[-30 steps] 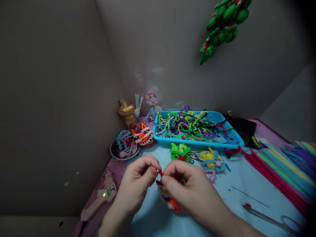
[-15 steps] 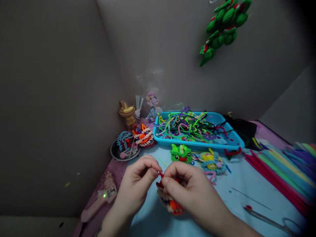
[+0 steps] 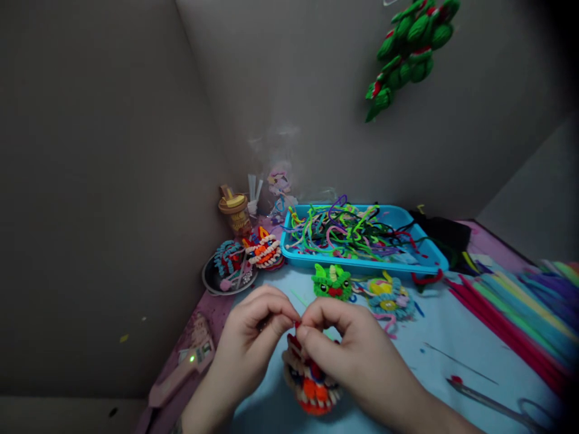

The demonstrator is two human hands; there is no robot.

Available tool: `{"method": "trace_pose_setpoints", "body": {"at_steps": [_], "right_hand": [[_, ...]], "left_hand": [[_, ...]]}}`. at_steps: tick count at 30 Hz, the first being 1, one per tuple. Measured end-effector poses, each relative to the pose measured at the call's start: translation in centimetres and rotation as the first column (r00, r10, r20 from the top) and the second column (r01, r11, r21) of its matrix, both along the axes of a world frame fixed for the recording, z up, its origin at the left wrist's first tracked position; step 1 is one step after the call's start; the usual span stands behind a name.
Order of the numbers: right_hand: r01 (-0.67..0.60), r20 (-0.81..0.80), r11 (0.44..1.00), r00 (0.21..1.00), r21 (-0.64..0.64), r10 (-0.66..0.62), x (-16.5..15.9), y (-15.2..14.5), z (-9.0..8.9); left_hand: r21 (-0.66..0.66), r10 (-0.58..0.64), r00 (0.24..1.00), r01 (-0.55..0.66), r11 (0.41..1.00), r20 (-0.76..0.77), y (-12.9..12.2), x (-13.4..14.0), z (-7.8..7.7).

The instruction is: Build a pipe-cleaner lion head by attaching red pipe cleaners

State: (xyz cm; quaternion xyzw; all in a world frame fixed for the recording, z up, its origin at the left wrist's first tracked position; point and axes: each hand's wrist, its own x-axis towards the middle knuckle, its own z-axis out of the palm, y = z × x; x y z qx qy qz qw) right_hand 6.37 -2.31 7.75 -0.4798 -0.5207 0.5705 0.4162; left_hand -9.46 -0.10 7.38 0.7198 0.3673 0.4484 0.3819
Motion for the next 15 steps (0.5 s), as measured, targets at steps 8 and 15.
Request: {"method": "trace_pose_setpoints", "body": {"at_steps": [8,15], "right_hand": [[-0.069,-0.164,0.988,0.985,-0.141,0.045,0.1,0.2,-1.1],[-0.018,-0.209,0.999,0.978,-0.031,0.011,0.0,0.5,-0.4]], "left_hand": [[-0.123,0.047,0.994,-0.035,0.992,0.098,-0.1,0.2,-0.2],[-0.244,0.004,0.991,0.028,0.969,0.132,0.3,-0.1,-0.7]]}}
